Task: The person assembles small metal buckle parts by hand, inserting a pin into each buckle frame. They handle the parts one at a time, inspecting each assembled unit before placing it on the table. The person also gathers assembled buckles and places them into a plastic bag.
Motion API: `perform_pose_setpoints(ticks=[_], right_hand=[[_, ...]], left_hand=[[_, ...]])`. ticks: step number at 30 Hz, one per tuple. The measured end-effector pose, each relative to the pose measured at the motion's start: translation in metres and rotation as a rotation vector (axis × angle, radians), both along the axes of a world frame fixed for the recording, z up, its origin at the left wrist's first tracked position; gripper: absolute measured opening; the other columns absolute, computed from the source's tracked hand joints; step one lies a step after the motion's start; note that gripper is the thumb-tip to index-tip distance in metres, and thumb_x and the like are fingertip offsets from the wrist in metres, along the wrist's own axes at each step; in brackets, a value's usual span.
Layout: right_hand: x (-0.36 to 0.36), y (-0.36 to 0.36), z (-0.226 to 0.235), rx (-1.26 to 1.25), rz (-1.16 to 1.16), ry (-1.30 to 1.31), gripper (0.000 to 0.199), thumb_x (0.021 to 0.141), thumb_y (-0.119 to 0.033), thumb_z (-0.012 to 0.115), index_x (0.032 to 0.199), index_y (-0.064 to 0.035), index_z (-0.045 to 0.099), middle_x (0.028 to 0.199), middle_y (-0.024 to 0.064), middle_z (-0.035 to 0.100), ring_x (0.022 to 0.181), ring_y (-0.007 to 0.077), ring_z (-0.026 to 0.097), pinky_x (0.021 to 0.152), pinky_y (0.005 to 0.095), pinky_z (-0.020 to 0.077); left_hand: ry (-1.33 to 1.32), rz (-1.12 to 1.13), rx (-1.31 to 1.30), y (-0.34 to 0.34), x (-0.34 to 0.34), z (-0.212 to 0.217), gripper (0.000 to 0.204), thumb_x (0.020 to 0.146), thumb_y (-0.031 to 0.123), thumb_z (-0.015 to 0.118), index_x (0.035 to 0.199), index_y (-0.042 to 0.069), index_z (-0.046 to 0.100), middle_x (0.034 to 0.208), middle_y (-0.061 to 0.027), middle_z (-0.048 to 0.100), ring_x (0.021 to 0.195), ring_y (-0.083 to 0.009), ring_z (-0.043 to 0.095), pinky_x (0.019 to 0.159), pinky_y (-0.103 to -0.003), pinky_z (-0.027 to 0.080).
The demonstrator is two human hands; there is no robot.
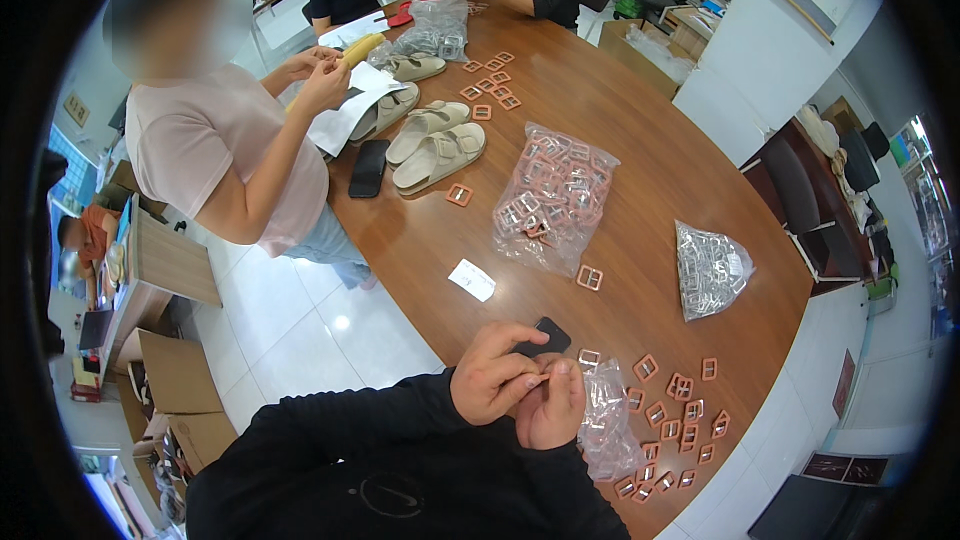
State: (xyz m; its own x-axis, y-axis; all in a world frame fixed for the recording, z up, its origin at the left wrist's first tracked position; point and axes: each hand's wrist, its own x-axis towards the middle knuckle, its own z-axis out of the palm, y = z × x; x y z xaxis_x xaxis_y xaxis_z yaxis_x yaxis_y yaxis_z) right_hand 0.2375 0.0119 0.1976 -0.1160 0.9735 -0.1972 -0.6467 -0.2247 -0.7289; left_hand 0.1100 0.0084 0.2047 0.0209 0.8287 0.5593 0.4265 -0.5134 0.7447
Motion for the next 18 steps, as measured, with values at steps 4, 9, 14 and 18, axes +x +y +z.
perform_pose_setpoints(ticks=[4, 9, 14, 18], right_hand=[[0.0011, -0.0012, -0.0039, 0.027, -0.019, -0.045, 0.024, 0.103, -0.021, 0.045, 0.087, -0.0044, 0.048, 0.089, 0.0079, 0.055, 0.081, 0.0153, 0.054, 0.075, 0.0308, 0.0468], [-0.0005, -0.0018, -0.0062, 0.079, -0.039, -0.089, 0.024, 0.103, -0.02, 0.044, 0.086, -0.0045, 0.048, 0.088, 0.0071, 0.055, 0.08, 0.014, 0.053, 0.074, 0.0289, 0.0459], [-0.0011, -0.0019, -0.007, 0.075, -0.048, -0.128, 0.024, 0.103, -0.02, 0.045, 0.085, -0.0044, 0.048, 0.086, 0.006, 0.053, 0.078, 0.013, 0.051, 0.073, 0.0276, 0.0452], [0.0003, -0.0024, -0.0087, 0.074, -0.034, -0.122, 0.023, 0.103, -0.02, 0.045, 0.087, -0.0035, 0.049, 0.087, 0.0065, 0.054, 0.079, 0.0129, 0.052, 0.074, 0.0273, 0.045]], left_hand=[[-0.005, -0.006, 0.013, -0.0004, -0.0003, -0.0026, 0.013, 0.084, 0.017, 0.068, 0.085, 0.004, 0.067, 0.117, -0.0146, 0.059, 0.103, -0.0329, 0.056, 0.09, -0.041, 0.042], [0.0, -0.021, 0.005, -0.0019, -0.0012, -0.0034, 0.014, 0.085, 0.018, 0.066, 0.086, 0.004, 0.068, 0.116, -0.0146, 0.06, 0.102, -0.0324, 0.057, 0.089, -0.041, 0.042], [-0.01, -0.03, -0.013, -0.0029, -0.0026, -0.0035, 0.013, 0.086, 0.017, 0.065, 0.087, 0.004, 0.068, 0.115, -0.0144, 0.06, 0.102, -0.0316, 0.057, 0.089, -0.041, 0.042], [-0.029, -0.038, -0.029, -0.0038, -0.0036, -0.0045, 0.012, 0.086, 0.016, 0.065, 0.087, 0.004, 0.068, 0.115, -0.0144, 0.06, 0.101, -0.0316, 0.057, 0.089, -0.041, 0.042]])
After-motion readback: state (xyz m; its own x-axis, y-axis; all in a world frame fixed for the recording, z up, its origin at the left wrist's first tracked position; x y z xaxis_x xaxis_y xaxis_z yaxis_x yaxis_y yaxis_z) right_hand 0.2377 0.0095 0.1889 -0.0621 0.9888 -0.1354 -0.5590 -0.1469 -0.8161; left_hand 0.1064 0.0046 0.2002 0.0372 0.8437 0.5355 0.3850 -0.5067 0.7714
